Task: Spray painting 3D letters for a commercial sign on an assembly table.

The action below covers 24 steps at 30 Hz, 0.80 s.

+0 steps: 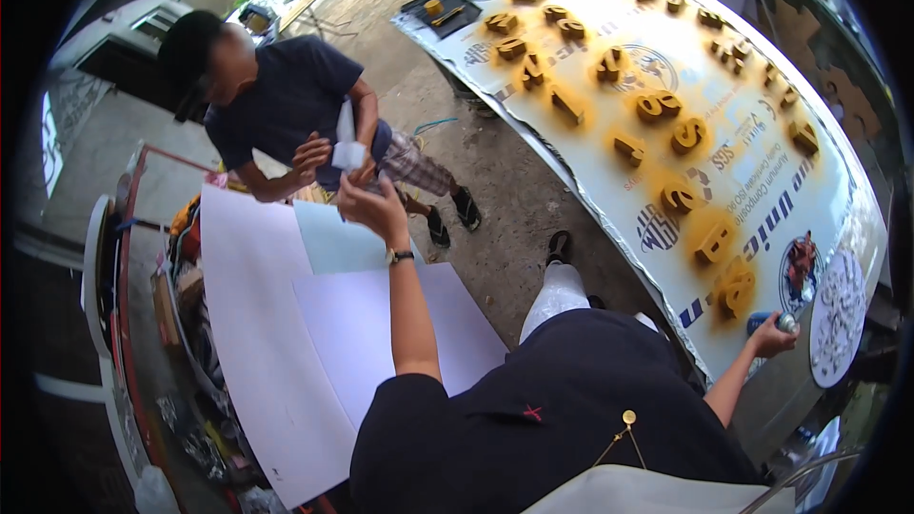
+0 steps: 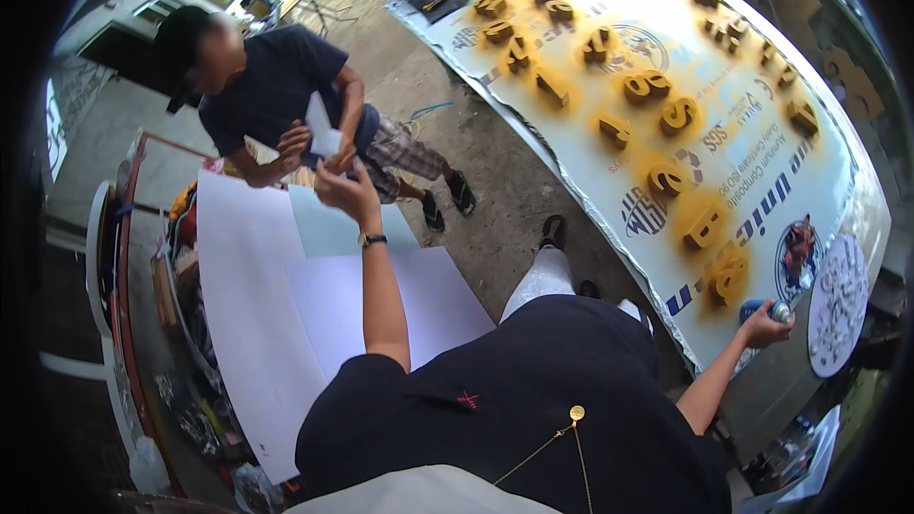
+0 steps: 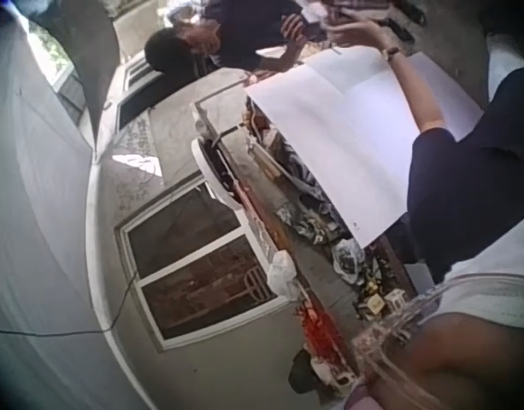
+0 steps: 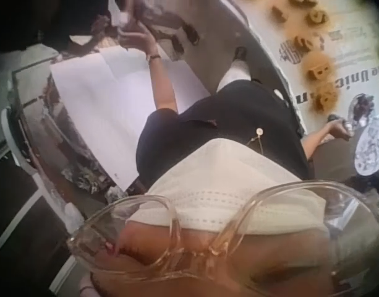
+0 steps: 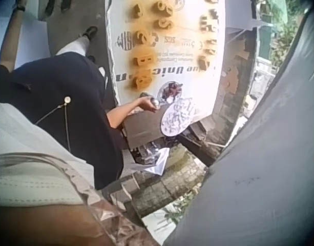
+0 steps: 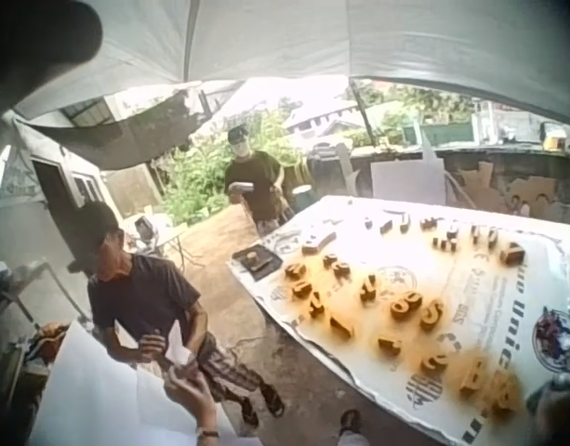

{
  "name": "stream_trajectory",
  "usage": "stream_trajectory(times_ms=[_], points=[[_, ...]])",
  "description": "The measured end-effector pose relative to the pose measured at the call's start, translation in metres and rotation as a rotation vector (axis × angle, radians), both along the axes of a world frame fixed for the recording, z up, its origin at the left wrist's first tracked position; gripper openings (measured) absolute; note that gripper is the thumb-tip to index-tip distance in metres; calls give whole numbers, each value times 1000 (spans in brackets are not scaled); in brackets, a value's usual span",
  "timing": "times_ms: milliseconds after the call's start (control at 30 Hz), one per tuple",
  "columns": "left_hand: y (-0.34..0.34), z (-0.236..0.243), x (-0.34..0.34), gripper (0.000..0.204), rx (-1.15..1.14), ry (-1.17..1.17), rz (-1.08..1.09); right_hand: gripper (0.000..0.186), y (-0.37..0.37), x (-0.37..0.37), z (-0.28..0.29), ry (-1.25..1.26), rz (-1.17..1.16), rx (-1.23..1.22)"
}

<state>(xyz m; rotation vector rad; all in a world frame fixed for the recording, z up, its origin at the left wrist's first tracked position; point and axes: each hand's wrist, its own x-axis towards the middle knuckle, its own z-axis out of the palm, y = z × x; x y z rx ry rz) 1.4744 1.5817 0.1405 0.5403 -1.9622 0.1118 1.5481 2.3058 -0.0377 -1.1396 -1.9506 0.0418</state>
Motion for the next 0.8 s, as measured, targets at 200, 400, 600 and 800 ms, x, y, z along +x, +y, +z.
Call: stream_trajectory(times_ms=[200,400,600,800], points=[[32,-152,71,14,746,-206,-150,51,-7,-9,7,36,23,-2],[93,-289,169,38,707,-930,-73,51,-11,-9,15,50,13,-37],[131,-289,207,50,760,-1411,158,50,-7,-5,9,49,-14,-20],[82,-330,186,61,1226,-1503,-218,50,-12,-10,16,65,12,-25]])
